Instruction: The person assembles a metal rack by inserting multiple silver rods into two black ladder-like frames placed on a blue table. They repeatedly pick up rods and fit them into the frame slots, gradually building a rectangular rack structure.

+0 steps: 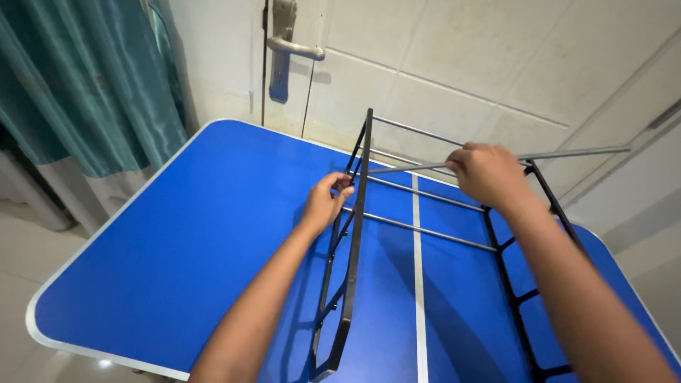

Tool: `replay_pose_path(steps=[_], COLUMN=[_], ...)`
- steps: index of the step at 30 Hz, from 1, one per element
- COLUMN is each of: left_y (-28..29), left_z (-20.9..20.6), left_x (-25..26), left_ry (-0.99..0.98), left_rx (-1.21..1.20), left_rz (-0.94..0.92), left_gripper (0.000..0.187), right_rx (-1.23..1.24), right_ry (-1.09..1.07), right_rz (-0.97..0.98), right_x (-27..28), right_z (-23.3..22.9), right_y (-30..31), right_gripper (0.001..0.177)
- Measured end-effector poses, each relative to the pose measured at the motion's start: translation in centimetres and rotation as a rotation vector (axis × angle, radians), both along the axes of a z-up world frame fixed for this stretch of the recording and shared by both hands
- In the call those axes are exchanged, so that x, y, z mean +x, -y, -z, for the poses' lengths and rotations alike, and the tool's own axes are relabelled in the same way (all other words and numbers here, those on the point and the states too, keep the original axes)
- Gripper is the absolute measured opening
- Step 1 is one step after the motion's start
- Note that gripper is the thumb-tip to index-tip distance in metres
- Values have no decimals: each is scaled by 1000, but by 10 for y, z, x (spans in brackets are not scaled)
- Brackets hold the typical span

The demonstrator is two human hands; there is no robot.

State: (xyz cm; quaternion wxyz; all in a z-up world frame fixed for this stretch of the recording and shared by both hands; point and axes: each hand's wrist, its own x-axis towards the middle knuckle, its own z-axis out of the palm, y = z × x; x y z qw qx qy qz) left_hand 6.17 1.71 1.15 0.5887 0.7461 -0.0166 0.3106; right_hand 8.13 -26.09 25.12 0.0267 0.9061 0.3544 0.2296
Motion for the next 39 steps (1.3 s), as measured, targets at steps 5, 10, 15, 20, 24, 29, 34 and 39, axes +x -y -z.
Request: replay_pose_path(steps=[5, 10, 15, 20, 24, 29, 34, 39], left_y=[3, -1, -2, -5, -5, -2, -1, -2], left_z=[-1, 5, 17, 24, 25, 22, 23, 22], left_x=[-5, 2, 12, 15, 14, 9, 8, 8], left_ry=[75, 60, 60, 33, -72, -40, -5, -28], left_rx=[80, 68, -4, 23, -8, 12, 8, -13], left_rz=[-17, -9, 23, 2, -2, 17, 32, 57], left_gripper=[23, 24, 27, 29, 30, 28, 26, 22], right_rx=[232, 360, 416, 465, 487, 465, 478, 505], right_ry=[-66, 27, 5, 19, -13, -40, -85, -149], right_rz=[126, 65, 59, 11, 24, -4, -12, 41], right_x=[21, 19, 18, 18, 20, 17, 15, 12], right_z=[60, 116, 147, 150, 146, 148, 149, 148], right_y=[-4, -4, 1, 14, 28, 33, 30, 27], right_gripper=[30, 34, 34, 31, 31, 31, 32, 35])
